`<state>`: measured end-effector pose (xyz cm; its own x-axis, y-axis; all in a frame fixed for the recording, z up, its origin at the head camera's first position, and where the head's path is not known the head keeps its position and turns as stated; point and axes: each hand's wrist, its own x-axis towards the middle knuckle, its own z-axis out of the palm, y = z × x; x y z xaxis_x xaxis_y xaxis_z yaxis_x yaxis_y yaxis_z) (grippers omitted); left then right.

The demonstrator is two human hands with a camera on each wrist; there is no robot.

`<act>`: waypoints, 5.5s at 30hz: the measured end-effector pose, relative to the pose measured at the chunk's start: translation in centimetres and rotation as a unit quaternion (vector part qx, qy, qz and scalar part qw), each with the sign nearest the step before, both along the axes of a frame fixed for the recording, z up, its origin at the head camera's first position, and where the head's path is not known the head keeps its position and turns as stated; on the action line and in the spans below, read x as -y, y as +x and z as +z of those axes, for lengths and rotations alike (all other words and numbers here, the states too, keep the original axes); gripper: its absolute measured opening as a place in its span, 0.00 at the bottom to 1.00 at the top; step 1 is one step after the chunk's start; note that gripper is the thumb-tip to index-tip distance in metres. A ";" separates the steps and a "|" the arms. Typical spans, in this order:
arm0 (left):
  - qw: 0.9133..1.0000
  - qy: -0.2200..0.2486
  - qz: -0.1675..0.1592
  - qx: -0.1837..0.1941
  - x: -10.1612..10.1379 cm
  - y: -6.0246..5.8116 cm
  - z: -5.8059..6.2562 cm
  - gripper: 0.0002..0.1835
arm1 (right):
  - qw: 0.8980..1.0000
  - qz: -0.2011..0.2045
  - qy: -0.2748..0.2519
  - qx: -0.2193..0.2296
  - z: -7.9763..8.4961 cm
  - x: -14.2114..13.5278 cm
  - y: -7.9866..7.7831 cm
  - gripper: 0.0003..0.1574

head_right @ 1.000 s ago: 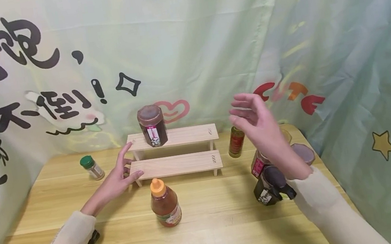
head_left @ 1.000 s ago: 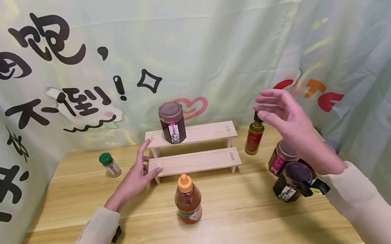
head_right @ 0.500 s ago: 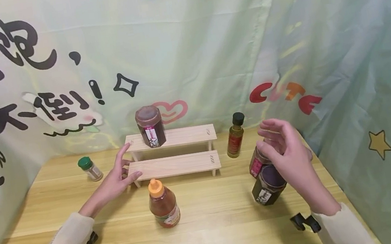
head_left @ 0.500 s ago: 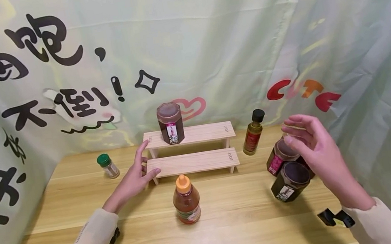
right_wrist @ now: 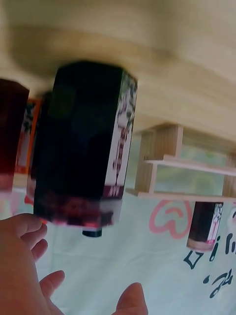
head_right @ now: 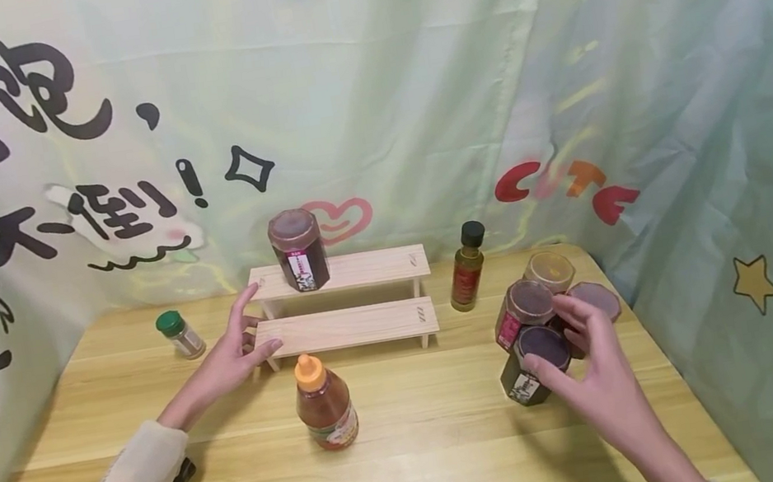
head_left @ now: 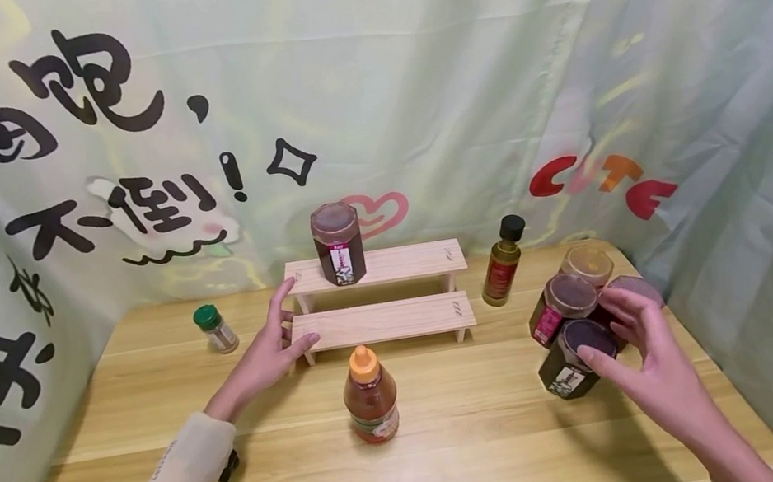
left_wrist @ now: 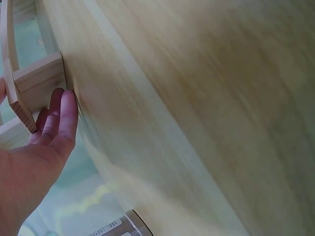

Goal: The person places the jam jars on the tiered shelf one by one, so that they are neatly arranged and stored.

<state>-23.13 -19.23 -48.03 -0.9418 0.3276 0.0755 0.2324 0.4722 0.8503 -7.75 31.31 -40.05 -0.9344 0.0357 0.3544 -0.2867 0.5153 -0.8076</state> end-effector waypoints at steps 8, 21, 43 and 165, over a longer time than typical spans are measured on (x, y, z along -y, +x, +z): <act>1.000 0.003 0.001 -0.003 0.1 0.0 -0.2 0.56 | 1.000 -0.008 0.004 0.025 -2.2 -0.6 0.3 0.59; 1.000 0.001 0.003 -0.003 0.0 0.1 -0.2 0.55 | 0.999 0.001 0.017 0.044 -5.9 -1.4 -0.1 0.61; 1.000 0.006 0.000 -0.007 0.1 0.2 -0.6 0.55 | 0.997 -0.017 0.033 0.067 -5.9 -0.6 0.1 0.60; 0.999 0.023 -0.027 0.005 0.4 -0.1 -0.3 0.59 | 0.994 0.076 -0.074 -0.018 3.8 9.0 -12.7 0.38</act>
<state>-23.22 -19.60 -48.31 -0.9234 0.3750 0.0815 0.2477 0.4201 0.8730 -20.44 22.26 -36.25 -0.9199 -0.0510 0.3887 -0.3819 0.3409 -0.8590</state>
